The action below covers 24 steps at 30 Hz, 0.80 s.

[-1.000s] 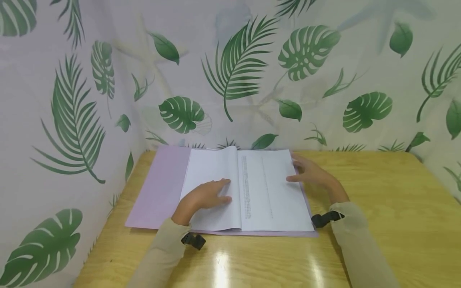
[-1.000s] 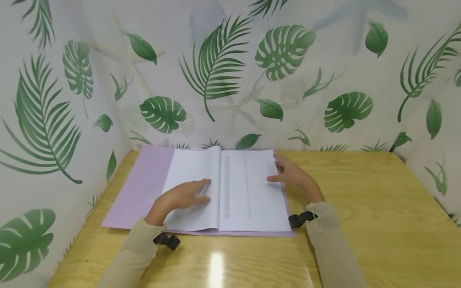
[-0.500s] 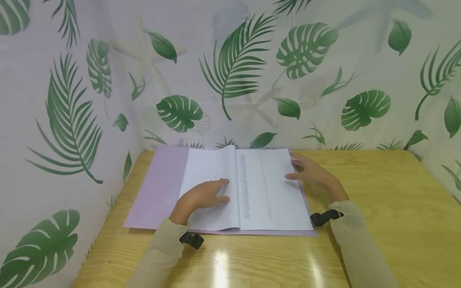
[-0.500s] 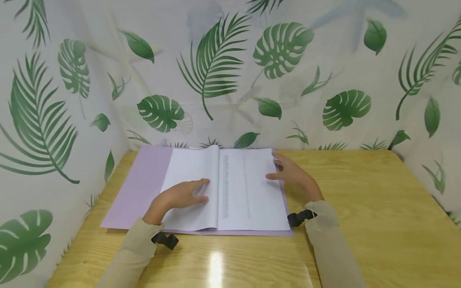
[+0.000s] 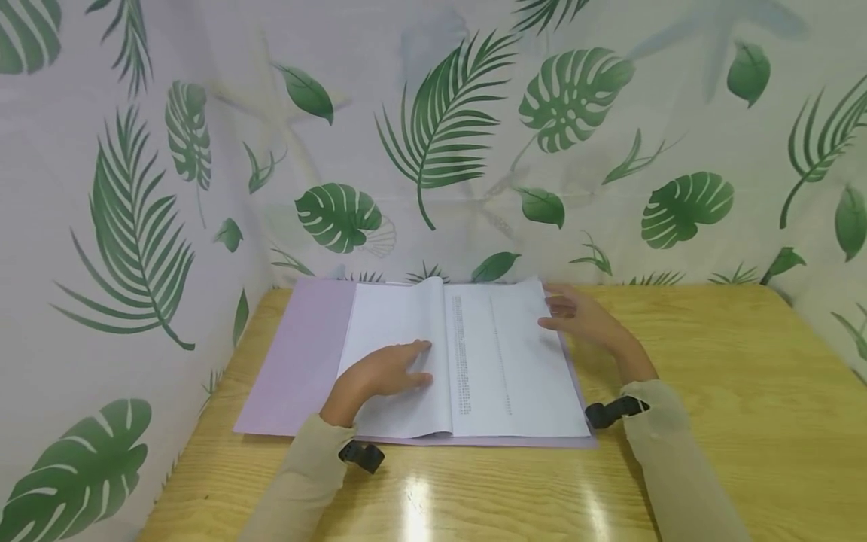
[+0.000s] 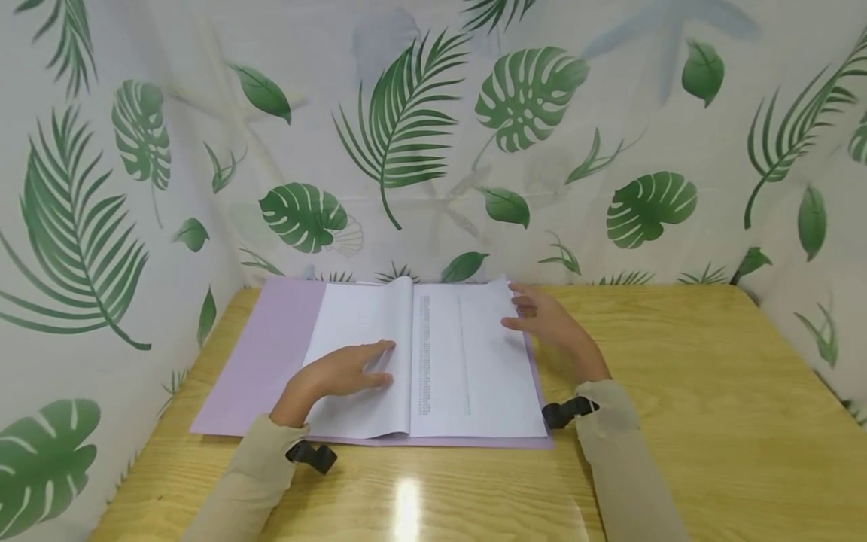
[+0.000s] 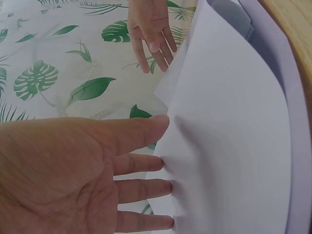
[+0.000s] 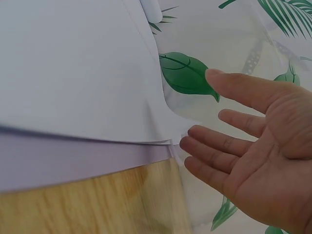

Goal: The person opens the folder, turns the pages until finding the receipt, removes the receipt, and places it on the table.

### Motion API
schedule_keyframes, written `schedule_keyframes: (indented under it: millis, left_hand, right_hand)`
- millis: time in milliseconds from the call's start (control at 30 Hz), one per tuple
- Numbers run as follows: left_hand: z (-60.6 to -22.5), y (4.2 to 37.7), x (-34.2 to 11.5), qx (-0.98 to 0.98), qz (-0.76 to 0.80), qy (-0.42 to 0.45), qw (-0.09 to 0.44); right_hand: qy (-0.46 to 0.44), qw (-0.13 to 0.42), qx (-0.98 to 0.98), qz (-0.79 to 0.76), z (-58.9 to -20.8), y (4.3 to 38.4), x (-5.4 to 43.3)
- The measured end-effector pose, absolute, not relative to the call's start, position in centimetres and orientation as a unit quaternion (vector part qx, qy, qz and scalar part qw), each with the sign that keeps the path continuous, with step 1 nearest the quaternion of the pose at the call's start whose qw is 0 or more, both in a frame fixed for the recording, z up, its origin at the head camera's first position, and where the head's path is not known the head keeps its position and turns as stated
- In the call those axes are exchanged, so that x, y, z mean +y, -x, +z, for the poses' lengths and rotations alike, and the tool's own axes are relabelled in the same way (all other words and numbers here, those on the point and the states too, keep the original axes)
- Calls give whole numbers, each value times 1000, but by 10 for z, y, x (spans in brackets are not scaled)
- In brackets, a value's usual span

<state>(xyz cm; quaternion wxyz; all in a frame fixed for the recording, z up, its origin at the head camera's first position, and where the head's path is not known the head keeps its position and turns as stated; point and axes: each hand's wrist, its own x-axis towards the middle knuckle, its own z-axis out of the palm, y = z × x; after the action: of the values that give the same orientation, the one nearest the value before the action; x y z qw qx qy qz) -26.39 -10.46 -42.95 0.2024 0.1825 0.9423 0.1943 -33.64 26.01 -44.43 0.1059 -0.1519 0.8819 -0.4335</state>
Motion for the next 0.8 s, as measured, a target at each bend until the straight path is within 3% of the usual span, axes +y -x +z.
schedule_keyframes:
  millis: [600, 800]
  left_hand:
    - [-431, 265, -105, 943, 196, -176, 204]
    - [-431, 264, -104, 943, 195, -173, 209]
  right_hand:
    - [168, 53, 873, -454, -431, 333, 263]
    - [187, 75, 853, -482, -428, 331, 264]
